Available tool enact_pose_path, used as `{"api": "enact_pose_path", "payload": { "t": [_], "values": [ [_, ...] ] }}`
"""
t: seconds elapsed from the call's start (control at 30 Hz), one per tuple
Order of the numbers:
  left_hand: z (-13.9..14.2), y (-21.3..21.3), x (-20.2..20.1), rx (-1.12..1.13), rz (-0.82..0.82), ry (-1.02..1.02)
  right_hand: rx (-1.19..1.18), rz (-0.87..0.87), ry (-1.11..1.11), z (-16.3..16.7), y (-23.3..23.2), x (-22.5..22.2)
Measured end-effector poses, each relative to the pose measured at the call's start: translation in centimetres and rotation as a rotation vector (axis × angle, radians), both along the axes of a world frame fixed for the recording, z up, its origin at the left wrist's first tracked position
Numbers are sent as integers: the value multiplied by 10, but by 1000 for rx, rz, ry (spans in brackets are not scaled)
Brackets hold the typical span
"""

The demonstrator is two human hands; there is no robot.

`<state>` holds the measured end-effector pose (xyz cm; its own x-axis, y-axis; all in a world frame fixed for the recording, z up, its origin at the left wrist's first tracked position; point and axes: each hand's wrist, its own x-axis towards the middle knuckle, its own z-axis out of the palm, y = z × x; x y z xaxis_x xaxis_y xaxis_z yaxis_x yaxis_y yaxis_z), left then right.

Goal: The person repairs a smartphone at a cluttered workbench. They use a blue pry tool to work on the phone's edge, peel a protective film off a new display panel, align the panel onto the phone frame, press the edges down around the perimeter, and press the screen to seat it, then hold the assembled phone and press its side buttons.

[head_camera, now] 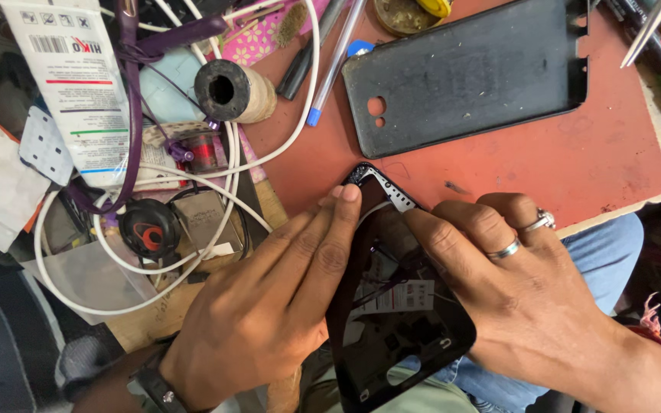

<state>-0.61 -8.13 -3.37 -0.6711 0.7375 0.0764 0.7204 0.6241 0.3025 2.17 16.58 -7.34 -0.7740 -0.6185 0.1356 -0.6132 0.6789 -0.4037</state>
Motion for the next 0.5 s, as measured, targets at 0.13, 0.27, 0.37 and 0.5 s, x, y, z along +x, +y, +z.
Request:
{"api": "enact_pose_path", "payload": {
  "t": [0.13,0.27,0.37,0.5],
  "values": [
    [-1,0,0,8,6,6,-24,-10,12,0,-1,-1],
    [-2,0,1,19,12,-8,-8,5,-3,2,0,-6],
    [-2,0,1,18,13,-13,6,14,77,3,-2,-9],
    [-1,0,1,16,-1,-23,-6,41,70,5,-3,-11]
  ]
}}
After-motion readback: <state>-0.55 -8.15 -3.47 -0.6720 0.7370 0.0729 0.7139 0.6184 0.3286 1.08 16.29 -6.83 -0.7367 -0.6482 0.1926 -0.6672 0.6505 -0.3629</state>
